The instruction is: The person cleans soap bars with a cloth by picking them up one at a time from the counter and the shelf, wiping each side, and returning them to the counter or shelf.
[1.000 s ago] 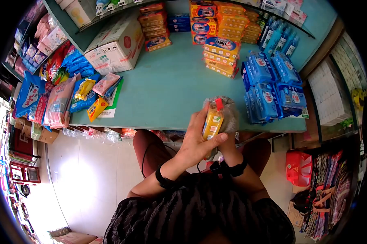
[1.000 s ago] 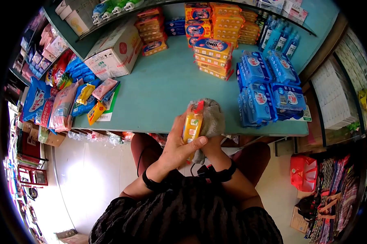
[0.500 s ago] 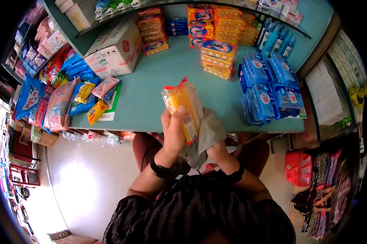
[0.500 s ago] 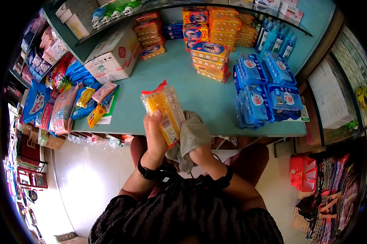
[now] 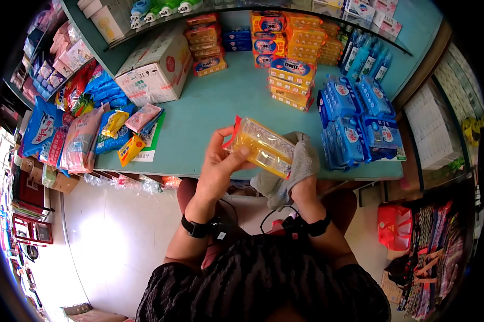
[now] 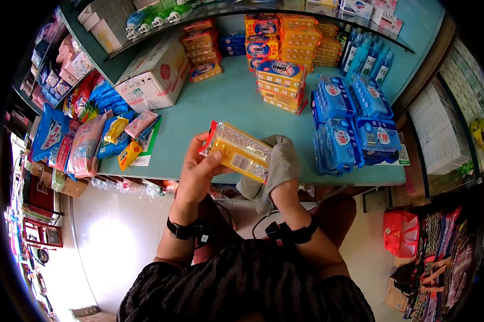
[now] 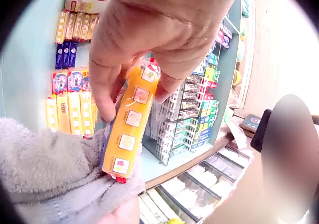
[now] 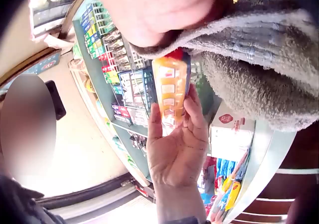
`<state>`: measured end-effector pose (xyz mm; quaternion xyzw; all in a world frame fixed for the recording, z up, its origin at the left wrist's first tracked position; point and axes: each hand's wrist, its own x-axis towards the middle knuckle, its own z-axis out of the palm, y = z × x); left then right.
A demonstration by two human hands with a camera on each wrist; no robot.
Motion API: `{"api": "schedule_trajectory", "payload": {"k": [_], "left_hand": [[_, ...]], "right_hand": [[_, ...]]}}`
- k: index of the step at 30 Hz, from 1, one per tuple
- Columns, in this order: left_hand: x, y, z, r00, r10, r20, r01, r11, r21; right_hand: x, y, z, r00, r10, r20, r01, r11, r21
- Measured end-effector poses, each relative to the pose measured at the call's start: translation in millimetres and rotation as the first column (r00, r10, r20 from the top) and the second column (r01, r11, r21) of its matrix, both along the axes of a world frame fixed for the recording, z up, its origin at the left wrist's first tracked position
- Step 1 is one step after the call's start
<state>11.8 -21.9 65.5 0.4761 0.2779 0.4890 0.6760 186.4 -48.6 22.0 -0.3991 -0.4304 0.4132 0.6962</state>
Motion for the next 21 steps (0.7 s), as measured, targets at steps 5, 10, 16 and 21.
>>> {"api": "schedule_trajectory", "payload": {"k": [5, 10, 16, 21], "left_hand": [[20.1, -12.6, -21.6, 0.973, 0.021, 0.231, 0.016, 0.987, -0.157], [29.4, -19.4, -27.5, 0.932, -0.014, 0.362, 0.097, 0.972, -0.213], [29.3, -13.9, -37.7, 0.890, 0.018, 0.455, 0.164, 0.920, -0.357], [20.5, -12.2, -38.6, 0.896, -0.017, 0.445, 0.198, 0.910, -0.364]], "right_hand": [[-0.7, 1.6, -15.4, 0.947, 0.042, -0.318, -0.021, 0.997, 0.068], [7.1, -1.4, -31.8, 0.954, 0.042, -0.298, -0.030, 0.999, 0.045], [13.7, 1.1, -23.0, 0.978, 0.114, -0.176, -0.098, 0.990, 0.098], [18.9, 15.1, -7.7, 0.996, 0.081, 0.023, -0.083, 0.993, 0.085]]}}
